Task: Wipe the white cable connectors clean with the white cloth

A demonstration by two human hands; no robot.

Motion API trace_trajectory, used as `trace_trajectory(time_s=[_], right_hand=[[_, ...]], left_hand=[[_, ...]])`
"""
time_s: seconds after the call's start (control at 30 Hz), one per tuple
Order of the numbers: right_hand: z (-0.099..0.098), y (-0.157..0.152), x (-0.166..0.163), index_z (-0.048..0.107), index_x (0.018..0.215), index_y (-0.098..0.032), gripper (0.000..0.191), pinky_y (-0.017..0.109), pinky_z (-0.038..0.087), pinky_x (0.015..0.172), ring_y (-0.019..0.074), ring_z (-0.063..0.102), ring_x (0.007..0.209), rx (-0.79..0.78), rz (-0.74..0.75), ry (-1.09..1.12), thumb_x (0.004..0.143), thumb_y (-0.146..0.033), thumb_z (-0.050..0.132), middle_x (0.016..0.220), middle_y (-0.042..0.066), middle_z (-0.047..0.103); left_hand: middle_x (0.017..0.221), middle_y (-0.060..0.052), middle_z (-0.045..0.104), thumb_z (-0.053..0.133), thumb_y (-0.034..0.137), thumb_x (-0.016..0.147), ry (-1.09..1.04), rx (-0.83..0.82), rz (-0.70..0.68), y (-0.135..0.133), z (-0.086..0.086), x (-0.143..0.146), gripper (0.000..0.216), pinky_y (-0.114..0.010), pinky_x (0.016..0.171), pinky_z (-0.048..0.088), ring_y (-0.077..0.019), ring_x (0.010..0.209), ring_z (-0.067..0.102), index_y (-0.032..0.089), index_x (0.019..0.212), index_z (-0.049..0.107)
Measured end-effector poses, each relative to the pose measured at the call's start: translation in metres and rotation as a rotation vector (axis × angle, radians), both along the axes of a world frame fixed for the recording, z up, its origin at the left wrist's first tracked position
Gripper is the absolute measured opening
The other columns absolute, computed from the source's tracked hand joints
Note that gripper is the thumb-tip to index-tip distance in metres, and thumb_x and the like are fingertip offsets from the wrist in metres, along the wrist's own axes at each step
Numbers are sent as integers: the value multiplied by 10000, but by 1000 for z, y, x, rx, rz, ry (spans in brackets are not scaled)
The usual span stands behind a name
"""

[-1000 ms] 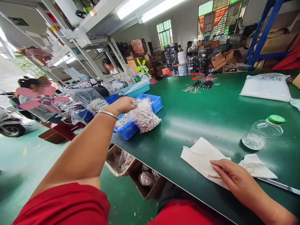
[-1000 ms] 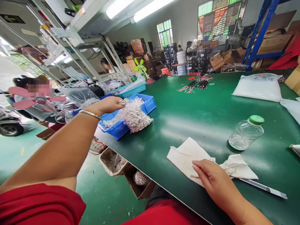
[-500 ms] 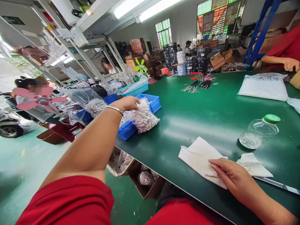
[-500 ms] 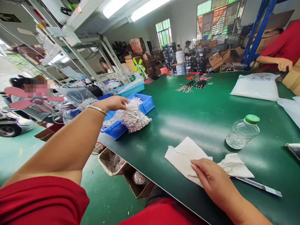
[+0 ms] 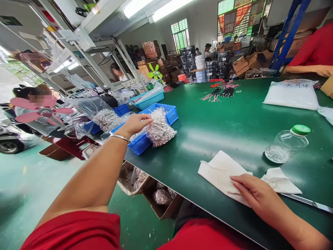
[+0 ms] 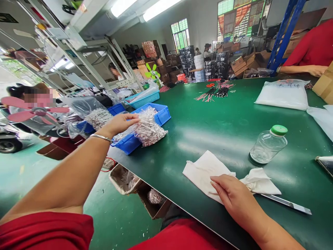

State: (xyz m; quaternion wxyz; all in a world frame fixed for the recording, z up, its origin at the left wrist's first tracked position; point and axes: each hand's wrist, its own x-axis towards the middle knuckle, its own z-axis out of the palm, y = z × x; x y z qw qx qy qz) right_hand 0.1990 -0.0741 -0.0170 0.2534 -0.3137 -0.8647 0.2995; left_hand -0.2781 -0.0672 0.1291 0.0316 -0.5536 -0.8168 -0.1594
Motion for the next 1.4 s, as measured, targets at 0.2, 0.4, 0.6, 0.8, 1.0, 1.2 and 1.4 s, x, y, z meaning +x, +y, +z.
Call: trace_trajectory(time_s=[0.2, 0.4, 0.6, 0.8, 1.0, 1.2, 1.4], right_hand=[[4, 2, -3, 675, 1026, -215, 325, 319, 540, 767, 198, 671, 881, 28, 3, -13, 952, -358, 392, 950, 64, 722], [6, 2, -2, 678, 1021, -210, 328, 318, 547, 761, 196, 678, 870, 39, -19, -20, 948, -357, 394, 944, 61, 728], [6, 5, 2, 674, 1029, -211, 316, 319, 545, 766, 196, 676, 874, 27, -34, -29, 947, -349, 402, 948, 66, 728], [3, 9, 4, 673, 1038, -214, 312, 314, 542, 757, 191, 671, 851, 5, -39, -28, 948, -348, 406, 932, 65, 721], [4, 10, 5, 677, 1035, -220, 299, 322, 536, 765, 199, 664, 862, -33, -87, 12, 942, -351, 425, 946, 71, 713], [6, 10, 2, 680, 1028, -233, 312, 311, 546, 674, 202, 664, 771, -45, -130, 16, 933, -394, 431, 872, 65, 712], [9, 17, 7, 681, 1047, -223, 322, 354, 549, 772, 229, 648, 915, 69, -162, -100, 910, -428, 474, 1017, 98, 680]], left_hand=[[898, -63, 738, 489, 465, 741, 61, 84, 58, 11, 10, 2, 438, -297, 795, 462, -256, 860, 645, 158, 913, 750], [772, -47, 710, 491, 429, 741, 214, 18, 86, 17, 47, 12, 410, -263, 748, 446, -225, 790, 625, 144, 878, 751], [815, -44, 721, 499, 376, 775, 237, 25, 27, 19, 39, 19, 362, -252, 755, 433, -191, 782, 609, 133, 887, 743], [838, -45, 703, 490, 353, 833, 246, 102, 73, 15, 56, 17, 402, -238, 745, 416, -145, 751, 540, 63, 1007, 707], [677, -10, 650, 549, 332, 819, 211, 13, 62, 12, 49, 16, 341, -232, 714, 410, -117, 665, 498, 49, 897, 721], [658, -19, 646, 539, 386, 810, 181, -24, 85, 14, 38, 11, 343, -258, 685, 419, -155, 641, 535, 102, 844, 727], [849, -59, 671, 522, 394, 815, 238, -32, 35, 9, 43, 19, 361, -314, 825, 432, -217, 849, 588, 100, 927, 700]])
